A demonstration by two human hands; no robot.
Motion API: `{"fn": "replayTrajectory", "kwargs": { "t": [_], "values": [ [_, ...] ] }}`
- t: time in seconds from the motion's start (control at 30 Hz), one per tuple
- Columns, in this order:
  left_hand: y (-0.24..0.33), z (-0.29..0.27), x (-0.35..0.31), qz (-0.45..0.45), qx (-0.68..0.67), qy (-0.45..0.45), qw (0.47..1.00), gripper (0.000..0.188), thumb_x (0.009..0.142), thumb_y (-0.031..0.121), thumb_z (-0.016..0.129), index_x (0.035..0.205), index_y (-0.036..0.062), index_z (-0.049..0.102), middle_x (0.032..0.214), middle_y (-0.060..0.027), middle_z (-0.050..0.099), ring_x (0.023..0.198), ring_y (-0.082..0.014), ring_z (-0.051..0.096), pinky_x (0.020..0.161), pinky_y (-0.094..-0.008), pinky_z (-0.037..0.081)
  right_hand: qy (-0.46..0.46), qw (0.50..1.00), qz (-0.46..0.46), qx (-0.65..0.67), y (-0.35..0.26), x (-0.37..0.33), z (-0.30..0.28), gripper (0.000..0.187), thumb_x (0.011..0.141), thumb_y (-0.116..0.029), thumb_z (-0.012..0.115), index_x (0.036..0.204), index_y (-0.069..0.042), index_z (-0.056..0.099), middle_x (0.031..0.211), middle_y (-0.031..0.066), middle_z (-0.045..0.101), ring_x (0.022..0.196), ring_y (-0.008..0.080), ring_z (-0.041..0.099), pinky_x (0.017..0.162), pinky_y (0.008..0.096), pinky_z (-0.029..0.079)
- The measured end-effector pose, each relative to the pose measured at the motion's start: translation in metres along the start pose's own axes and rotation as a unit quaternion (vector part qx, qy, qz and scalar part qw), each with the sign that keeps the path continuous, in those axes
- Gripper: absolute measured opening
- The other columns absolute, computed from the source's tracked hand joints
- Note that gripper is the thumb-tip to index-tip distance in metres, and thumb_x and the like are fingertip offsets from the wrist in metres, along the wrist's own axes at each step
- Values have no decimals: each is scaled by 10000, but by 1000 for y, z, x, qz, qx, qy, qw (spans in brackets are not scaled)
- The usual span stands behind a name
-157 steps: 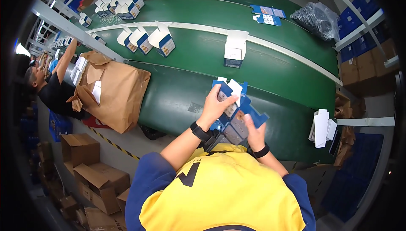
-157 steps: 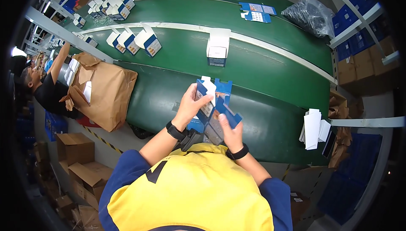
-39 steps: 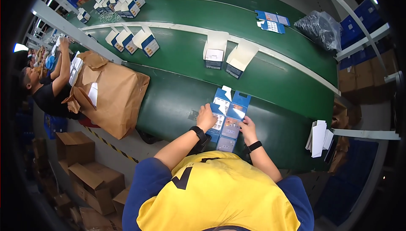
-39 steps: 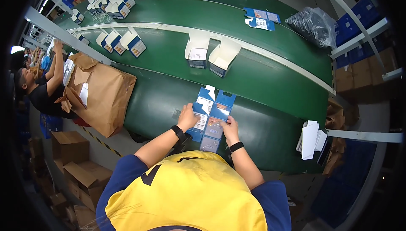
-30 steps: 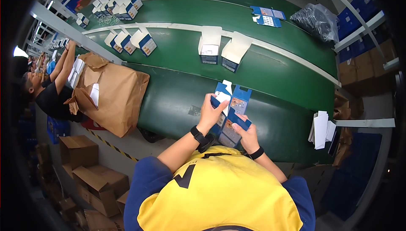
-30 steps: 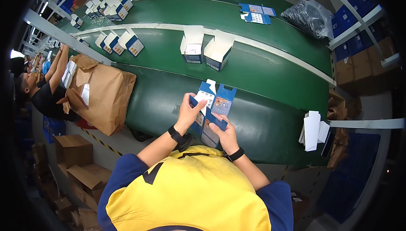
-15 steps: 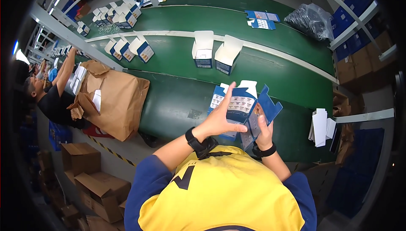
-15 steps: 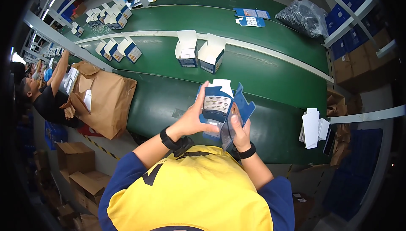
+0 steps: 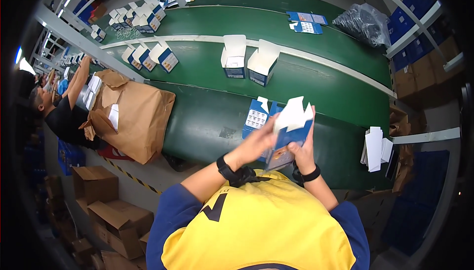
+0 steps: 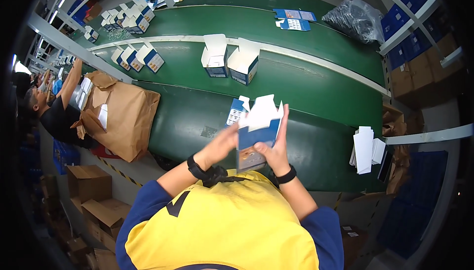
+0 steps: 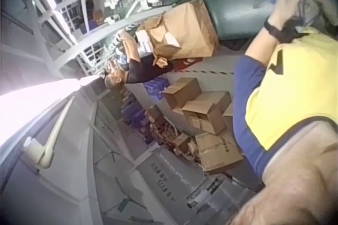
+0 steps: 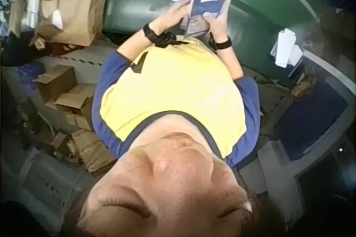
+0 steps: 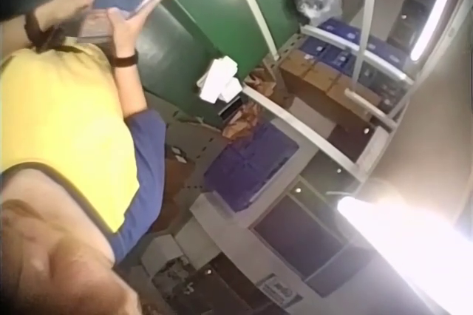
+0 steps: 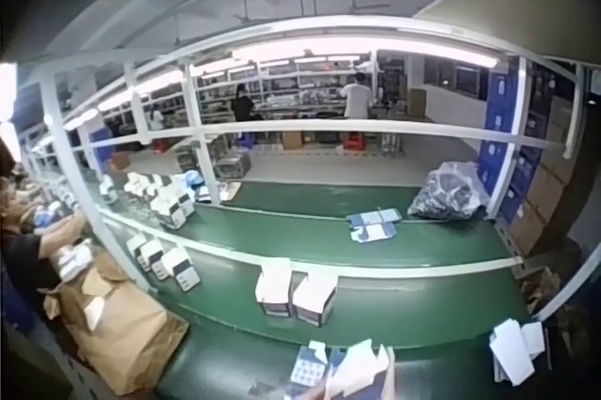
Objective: The person folds blue boxes by hand, inserts a white paper and a brown cardboard piece into each, and places them on a conveyor belt. This process is repeated, with the person occasionally retrieving more blue boxes from a brown bag.
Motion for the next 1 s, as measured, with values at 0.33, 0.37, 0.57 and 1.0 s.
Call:
{"fn": "replayTrajectory", "kwargs": {
  "t": [0.33,0.37,0.57,1.0],
  "values": [
    [18,-2,3,165,342,37,924,1103,585,228,816,1413,33,113,1335,-213,340,1227,-364,367,1018,-390,305,-20,1000,-12,19,-28,15,-8,1164,580,-413,834,1428,-38,129,1329,129,376,1226,240,372,1028,343,274],
    [20,-6,3,166,342,37,924,1103,585,228,816,1413,33,113,1335,-213,340,1227,-364,367,1018,-390,305,-20,1000,-12,18,-34,15,-9,1164,580,-413,834,1428,-38,129,1329,129,376,1226,240,372,1028,343,274],
    [35,-6,-1,265,368,45,890,1035,567,178,828,1386,76,204,1283,-210,365,1155,-377,416,956,-397,374,-79,994,-9,-70,-58,12,-2,992,684,-319,782,1417,-35,177,1375,150,346,1280,237,330,1041,364,264],
    [31,-3,-7,319,368,27,873,696,550,266,853,1153,186,514,1245,-233,367,1104,-405,440,901,-445,411,-26,1000,14,9,-64,22,11,689,807,-186,660,1381,-52,304,1346,159,391,1240,260,389,1002,362,321]
  ]
}}
Point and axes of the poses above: each hand's wrist, its own x-axis towards the middle knuckle, its own z-axis out of the palm, y = z × x, the point moved 1 cm from there along x, towards the middle knuckle
